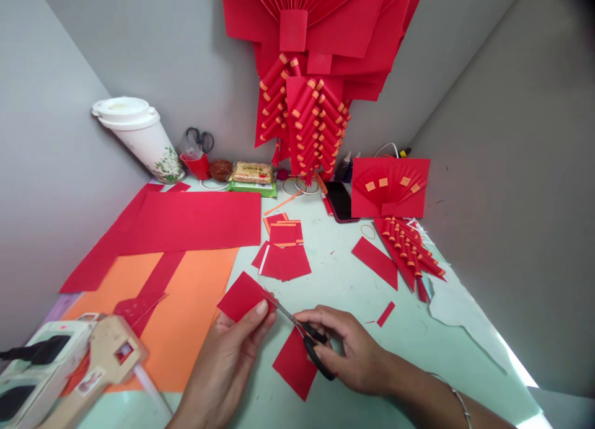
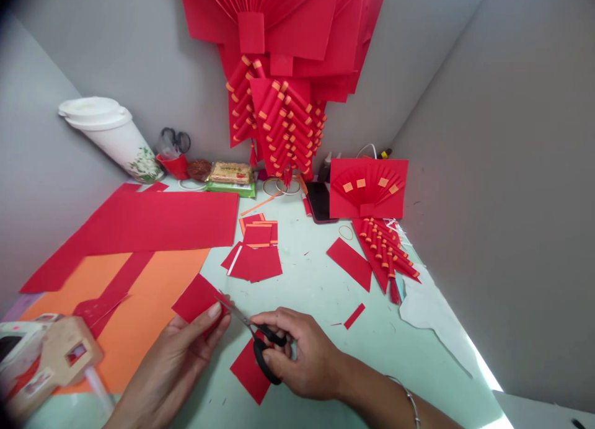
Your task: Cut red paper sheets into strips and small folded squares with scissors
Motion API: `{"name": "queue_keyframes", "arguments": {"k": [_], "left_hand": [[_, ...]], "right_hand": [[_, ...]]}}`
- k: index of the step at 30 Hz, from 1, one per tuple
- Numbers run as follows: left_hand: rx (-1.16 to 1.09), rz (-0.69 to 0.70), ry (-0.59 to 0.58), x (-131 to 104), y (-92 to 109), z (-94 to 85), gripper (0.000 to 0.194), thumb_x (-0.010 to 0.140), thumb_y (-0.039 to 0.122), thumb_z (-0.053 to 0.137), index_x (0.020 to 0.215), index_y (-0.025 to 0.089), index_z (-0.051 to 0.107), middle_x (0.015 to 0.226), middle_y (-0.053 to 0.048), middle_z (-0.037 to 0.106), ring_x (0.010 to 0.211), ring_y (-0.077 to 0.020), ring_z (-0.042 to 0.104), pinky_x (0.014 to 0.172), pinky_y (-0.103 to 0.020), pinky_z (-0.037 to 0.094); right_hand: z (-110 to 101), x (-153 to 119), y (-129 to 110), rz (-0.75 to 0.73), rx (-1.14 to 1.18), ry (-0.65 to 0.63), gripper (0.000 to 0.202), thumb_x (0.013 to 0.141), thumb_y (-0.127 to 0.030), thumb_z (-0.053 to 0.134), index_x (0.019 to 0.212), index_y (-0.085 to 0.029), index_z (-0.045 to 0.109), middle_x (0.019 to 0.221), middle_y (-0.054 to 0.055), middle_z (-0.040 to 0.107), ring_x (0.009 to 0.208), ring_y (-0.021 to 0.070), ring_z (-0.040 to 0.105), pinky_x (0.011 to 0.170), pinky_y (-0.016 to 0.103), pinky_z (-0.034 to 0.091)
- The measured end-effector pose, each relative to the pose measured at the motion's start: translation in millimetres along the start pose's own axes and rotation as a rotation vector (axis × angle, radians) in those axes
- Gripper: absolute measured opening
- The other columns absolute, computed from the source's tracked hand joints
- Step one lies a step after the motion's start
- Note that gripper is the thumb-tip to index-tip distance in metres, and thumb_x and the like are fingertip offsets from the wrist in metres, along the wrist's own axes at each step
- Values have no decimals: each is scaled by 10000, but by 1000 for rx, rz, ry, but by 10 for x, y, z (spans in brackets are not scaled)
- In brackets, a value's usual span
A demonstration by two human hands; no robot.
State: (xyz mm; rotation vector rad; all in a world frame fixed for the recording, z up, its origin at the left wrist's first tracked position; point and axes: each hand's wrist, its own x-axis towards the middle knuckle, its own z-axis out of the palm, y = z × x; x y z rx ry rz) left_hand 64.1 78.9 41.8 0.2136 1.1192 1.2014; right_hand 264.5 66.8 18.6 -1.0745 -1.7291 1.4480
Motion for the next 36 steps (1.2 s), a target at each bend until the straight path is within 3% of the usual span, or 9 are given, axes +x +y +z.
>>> {"name": "queue_keyframes", "arguments": {"k": [8,17,36], "left_hand": [[16,-6,11,11,-3,-14,350,664,113,859,986,200,752,872,-38,778,789,-159,716,730,-271,621],[24,0,11,1,-17,-7,399,658,99,857,1023,215,747,917,-41,785,811,-174,720,736,-284,625],[38,7,20,-25,-14,-3,403,652,107,862,1024,215,750,889,-39,782,787,-170,724,725,-272,624]], "right_hand": [[0,0,-21,29,-9,6,463,780,-138,583,1234,-201,647,888,32,612,733,159,546,697,295,475],[-16,0,-4,27,62,-7,422,825,-220,590,1241,-186,648,963,69,658,797,186,581,766,334,482],[14,-5,-9,-24,-55,45,436,804,-170,583,1231,-174,671,832,27,607,697,151,544,677,285,480]]}}
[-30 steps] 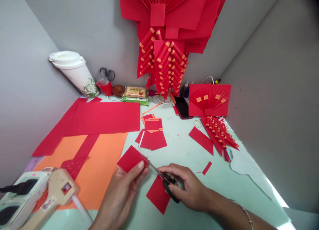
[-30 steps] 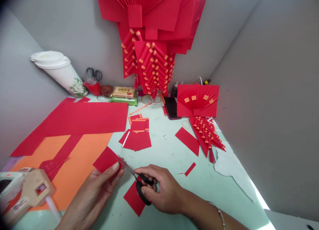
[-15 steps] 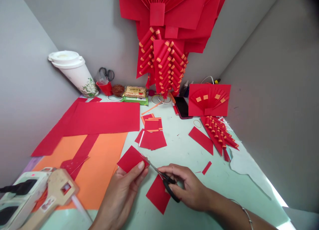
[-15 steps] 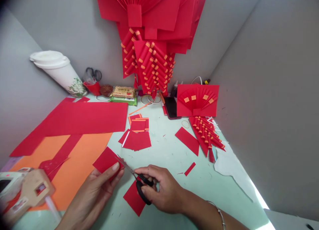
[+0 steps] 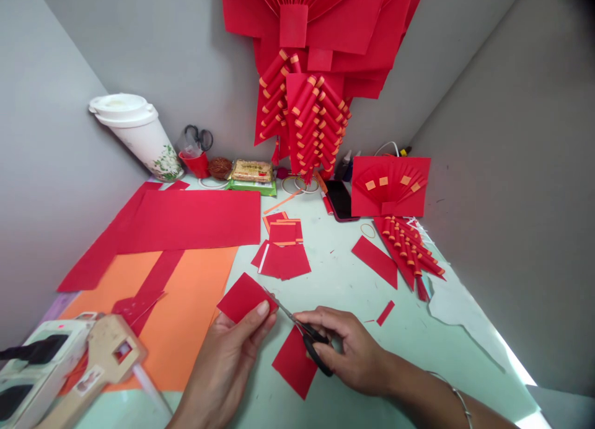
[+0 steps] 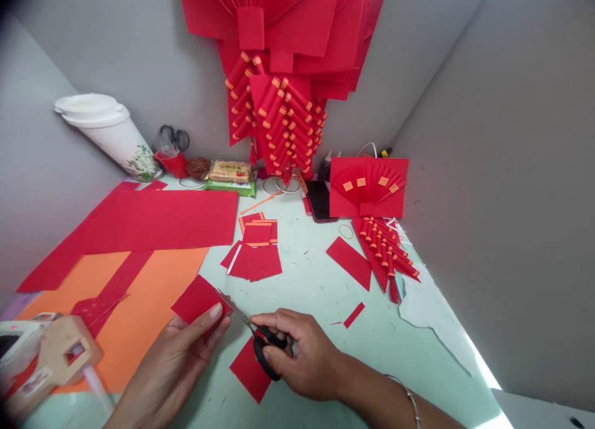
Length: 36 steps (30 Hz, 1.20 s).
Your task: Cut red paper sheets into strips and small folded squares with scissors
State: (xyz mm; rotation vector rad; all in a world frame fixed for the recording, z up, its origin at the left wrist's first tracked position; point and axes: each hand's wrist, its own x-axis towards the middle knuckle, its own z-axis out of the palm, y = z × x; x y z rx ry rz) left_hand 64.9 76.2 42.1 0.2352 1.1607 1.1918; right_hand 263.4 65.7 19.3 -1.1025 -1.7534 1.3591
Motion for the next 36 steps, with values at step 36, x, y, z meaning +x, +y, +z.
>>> {"name": "queue_keyframes", "arguments": {"k": [36], "left_hand": [[7,-30,-13,20,-45,-22,421,646,114,872,1028,223,733,890,-19,781,791,-158,719,720,-275,629]], "right_hand": [[27,-1,37,55,42,-11,434,796,-185,569,1219,-165,662,876,57,653,697,164,542,670,310,471]]}}
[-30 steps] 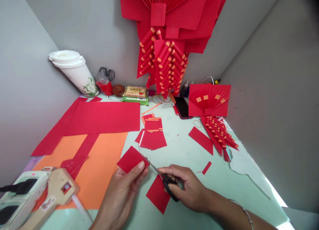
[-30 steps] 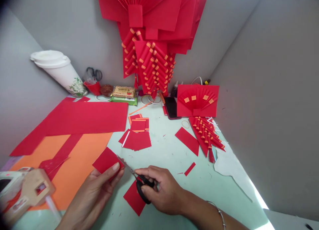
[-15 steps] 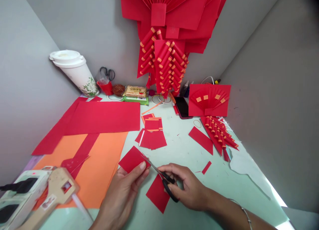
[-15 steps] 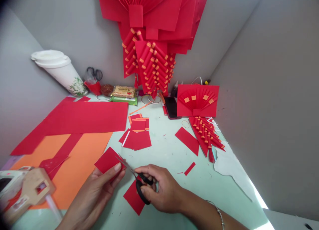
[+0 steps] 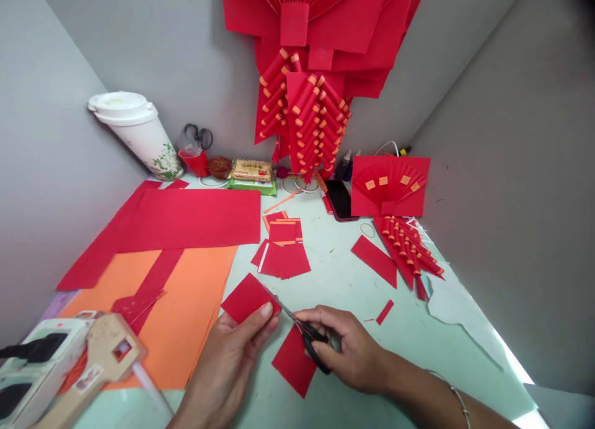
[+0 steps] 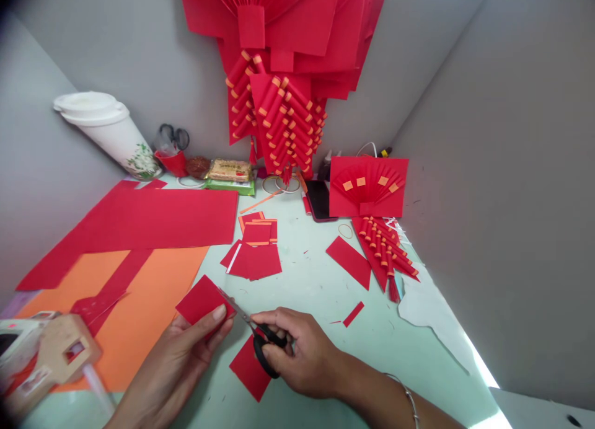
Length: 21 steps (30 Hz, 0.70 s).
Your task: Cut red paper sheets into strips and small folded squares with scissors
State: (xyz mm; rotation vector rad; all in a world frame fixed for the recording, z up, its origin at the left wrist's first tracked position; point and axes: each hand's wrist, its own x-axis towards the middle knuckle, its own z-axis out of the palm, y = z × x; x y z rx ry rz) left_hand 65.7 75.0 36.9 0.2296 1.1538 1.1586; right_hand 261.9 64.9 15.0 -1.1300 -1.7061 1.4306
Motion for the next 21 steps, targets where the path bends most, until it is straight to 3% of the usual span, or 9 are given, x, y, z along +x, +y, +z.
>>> {"name": "queue_keyframes", "arguments": {"k": [7,13,21], "left_hand": [[-8,3,-4,0,-3,5,428,635,125,882,1028,216,738,885,-23,782,784,-158,717,719,-273,629],[-5,-10,-23,2,-25,18,332,629,126,884,924,199,750,869,-23,782,780,-157,716,741,-284,627],[5,-33,-35,-8,-56,14,210,626,138,889,758,168,727,795,-16,769,750,-143,707,745,-274,622]], "right_hand": [[1,-5,6,-9,18,0,436,796,-184,571,1222,-155,657,894,65,662,718,171,555,694,318,481],[1,9,5,10,51,-28,462,785,-130,569,1239,-184,633,964,66,681,773,176,590,754,328,503],[13,1,21,8,58,-8,448,796,-109,569,1229,-204,641,926,41,667,733,153,573,720,301,496]]}}
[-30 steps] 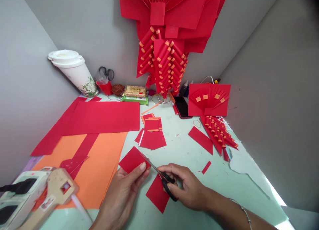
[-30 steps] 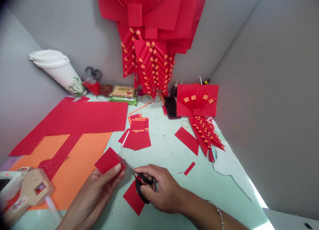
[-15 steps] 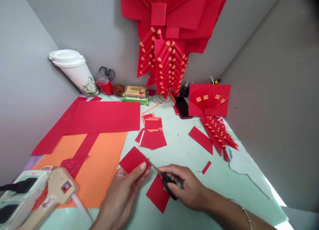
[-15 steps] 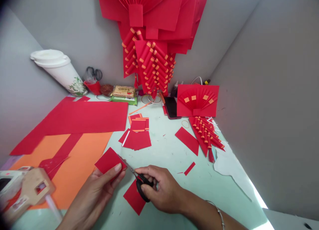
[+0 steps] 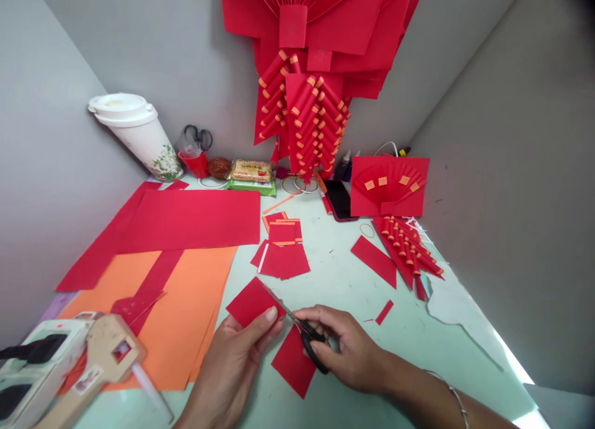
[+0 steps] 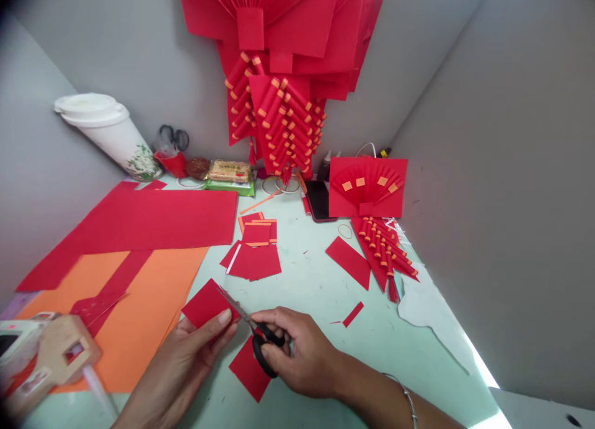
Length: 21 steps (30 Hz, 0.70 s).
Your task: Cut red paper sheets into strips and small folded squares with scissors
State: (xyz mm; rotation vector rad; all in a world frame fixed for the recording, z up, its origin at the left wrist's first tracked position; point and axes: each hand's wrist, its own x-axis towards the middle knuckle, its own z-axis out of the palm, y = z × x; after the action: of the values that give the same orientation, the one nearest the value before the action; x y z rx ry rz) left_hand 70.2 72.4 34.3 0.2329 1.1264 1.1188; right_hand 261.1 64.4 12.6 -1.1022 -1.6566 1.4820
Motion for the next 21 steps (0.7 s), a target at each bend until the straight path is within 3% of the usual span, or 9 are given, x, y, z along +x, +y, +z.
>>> {"name": "queue_keyframes", "arguments": {"k": [10,21], "left_hand": [[0,-1,12,-9,4,12,249,621,143,892,816,173,739,805,-23,768,761,-149,702,743,-274,620],[18,-7,-7,5,-24,11,176,665,132,861,787,169,739,784,-15,759,750,-143,693,784,-292,611]], "right_hand": [[21,12,46,27,50,0,443,809,-75,561,1218,-221,649,853,6,664,697,127,555,669,260,466],[13,16,1,35,36,-24,440,795,-81,554,1210,-205,630,908,22,670,741,136,562,681,253,470]]}}
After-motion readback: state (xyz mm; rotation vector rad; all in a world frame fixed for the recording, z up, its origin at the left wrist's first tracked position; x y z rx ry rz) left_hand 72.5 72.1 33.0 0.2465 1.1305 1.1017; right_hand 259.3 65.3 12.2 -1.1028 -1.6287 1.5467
